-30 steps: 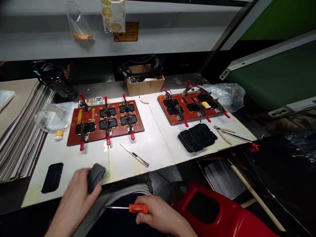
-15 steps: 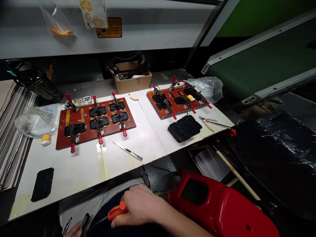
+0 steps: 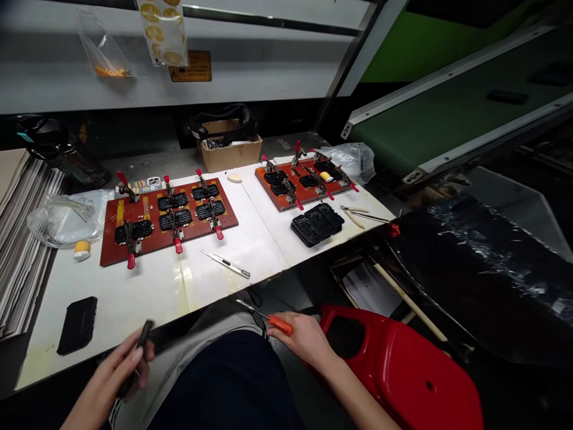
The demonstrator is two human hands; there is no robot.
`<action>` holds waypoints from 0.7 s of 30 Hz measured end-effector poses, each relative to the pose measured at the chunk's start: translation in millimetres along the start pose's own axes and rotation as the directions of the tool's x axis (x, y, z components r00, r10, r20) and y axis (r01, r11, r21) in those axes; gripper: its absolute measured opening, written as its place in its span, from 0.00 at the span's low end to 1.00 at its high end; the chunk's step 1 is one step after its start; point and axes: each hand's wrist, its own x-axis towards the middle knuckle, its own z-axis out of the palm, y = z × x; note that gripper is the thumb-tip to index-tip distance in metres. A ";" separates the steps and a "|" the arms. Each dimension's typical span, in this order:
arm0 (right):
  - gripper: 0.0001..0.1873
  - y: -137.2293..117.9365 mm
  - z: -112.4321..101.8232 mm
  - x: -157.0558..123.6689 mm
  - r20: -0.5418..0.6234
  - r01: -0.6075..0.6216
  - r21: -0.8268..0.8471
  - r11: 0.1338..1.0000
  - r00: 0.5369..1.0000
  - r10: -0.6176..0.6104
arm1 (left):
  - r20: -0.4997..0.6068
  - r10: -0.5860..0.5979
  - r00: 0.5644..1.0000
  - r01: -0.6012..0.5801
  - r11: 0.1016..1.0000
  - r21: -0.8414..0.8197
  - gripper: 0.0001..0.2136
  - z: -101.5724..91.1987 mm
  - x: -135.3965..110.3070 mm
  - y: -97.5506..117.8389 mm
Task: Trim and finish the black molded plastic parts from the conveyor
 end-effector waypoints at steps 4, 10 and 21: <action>0.27 48.9 26.2 -29.5 -0.291 -0.137 0.229 0.964 0.935 0.202 | -0.361 0.176 0.916 0.065 0.822 0.566 0.44 8.1 49.1 59.0; 0.28 63.2 66.8 -6.0 -0.561 -0.030 0.582 0.813 0.709 0.428 | -0.390 0.309 0.867 0.085 0.679 0.729 0.48 34.2 68.3 69.6; 0.37 36.9 86.5 86.1 -0.437 -0.233 0.485 0.843 0.770 0.465 | -0.593 0.467 0.656 0.204 0.647 0.734 0.40 -47.0 57.8 -16.8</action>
